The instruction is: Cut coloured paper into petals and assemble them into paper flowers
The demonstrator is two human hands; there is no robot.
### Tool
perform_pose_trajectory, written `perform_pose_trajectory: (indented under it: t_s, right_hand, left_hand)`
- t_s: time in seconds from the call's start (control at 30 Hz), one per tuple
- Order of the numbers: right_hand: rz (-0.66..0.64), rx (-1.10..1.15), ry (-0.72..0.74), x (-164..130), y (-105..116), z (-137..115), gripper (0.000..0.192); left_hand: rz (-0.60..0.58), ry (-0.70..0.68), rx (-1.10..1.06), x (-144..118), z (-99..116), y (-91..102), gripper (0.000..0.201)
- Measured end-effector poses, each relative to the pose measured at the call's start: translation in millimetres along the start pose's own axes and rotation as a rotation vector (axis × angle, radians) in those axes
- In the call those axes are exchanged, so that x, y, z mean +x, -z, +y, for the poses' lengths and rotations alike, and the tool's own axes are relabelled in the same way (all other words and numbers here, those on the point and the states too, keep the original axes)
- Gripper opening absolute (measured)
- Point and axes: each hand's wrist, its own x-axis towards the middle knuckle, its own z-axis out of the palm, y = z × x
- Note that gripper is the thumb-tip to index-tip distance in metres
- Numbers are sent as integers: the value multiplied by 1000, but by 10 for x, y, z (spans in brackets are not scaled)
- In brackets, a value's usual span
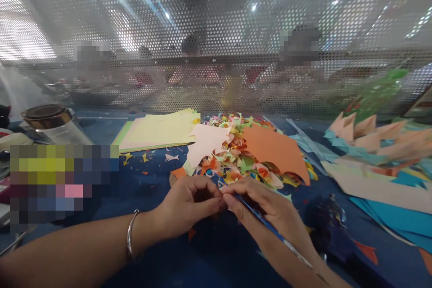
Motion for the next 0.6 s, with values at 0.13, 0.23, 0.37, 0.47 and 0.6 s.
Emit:
perform_pose_trajectory:
  t_s: [0.13, 0.23, 0.37, 0.47, 0.6]
  right_hand:
    - [53, 15, 16, 4, -14, 14, 26]
    - [81, 37, 12, -11, -31, -20, 26]
    - [121, 113, -86, -36, -54, -92, 31]
    - [112, 123, -148, -41, -54, -110, 34]
    - [62, 76, -108, -22, -21, -53, 33]
  left_hand:
    - [7, -3, 22, -11, 24, -2, 45]
    - [5, -16, 38, -15, 24, -2, 44]
    - [-10, -22, 64, -16, 0, 8, 42]
    - [-7, -15, 68, -3, -27, 22, 41]
    - [-10, 17, 49, 26, -37, 41, 43]
